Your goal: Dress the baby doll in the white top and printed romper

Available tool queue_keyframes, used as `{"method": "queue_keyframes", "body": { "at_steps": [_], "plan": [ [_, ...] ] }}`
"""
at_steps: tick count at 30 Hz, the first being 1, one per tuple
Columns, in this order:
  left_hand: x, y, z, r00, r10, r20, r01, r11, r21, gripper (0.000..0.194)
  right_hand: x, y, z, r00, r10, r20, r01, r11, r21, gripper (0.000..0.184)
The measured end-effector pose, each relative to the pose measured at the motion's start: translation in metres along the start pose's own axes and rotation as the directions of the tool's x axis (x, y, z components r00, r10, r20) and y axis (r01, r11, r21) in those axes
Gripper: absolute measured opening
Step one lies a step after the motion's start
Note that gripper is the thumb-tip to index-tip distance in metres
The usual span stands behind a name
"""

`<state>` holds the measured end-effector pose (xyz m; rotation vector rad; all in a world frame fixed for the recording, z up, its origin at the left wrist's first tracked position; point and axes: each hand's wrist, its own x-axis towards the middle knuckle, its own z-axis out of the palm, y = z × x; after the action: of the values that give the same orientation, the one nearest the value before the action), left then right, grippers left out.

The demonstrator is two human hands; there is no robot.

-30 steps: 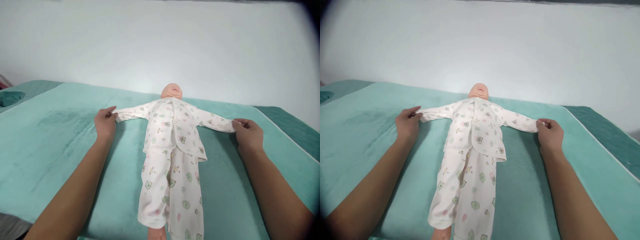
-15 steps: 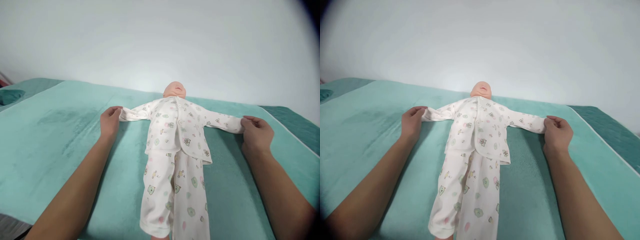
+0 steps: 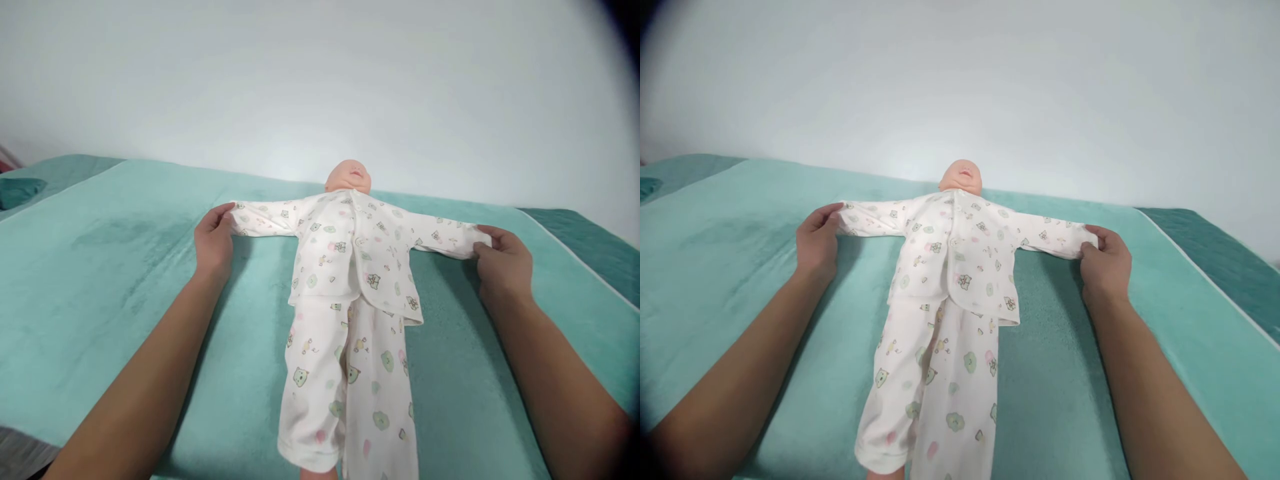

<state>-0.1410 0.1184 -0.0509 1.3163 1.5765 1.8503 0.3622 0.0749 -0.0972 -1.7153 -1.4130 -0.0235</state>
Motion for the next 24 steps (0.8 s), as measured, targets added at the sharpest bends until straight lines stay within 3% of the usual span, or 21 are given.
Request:
{"method": "queue_keyframes", "body": {
  "at_steps": [3, 7, 13, 20, 24],
  "plan": [
    [0.004, -0.003, 0.0, 1.0, -0.023, -0.018, 0.022, 0.999, -0.048, 0.025, 0.0, -0.005, 0.0, 0.979, 0.196, -0.064, -0.187, 0.975, 0.119, 0.05],
    [0.013, -0.009, -0.002, 0.995, -0.105, -0.006, 0.102, 0.977, -0.19, 0.024, 0.001, -0.016, -0.002, 0.954, 0.283, -0.098, -0.256, 0.94, 0.226, 0.048],
    [0.019, -0.012, -0.002, 0.988, -0.157, 0.002, 0.149, 0.935, -0.322, 0.024, 0.002, -0.015, -0.001, 0.935, 0.321, -0.149, -0.258, 0.906, 0.335, 0.048],
    [0.017, -0.012, 0.0, 0.991, -0.126, -0.052, 0.11, 0.964, -0.241, 0.019, 0.003, -0.019, -0.004, 0.895, 0.38, -0.233, -0.298, 0.899, 0.321, 0.043],
    [0.015, -0.011, 0.001, 0.993, -0.107, -0.054, 0.095, 0.977, -0.189, 0.017, 0.003, -0.021, -0.006, 0.904, 0.352, -0.242, -0.298, 0.925, 0.234, 0.045]
  ]
}}
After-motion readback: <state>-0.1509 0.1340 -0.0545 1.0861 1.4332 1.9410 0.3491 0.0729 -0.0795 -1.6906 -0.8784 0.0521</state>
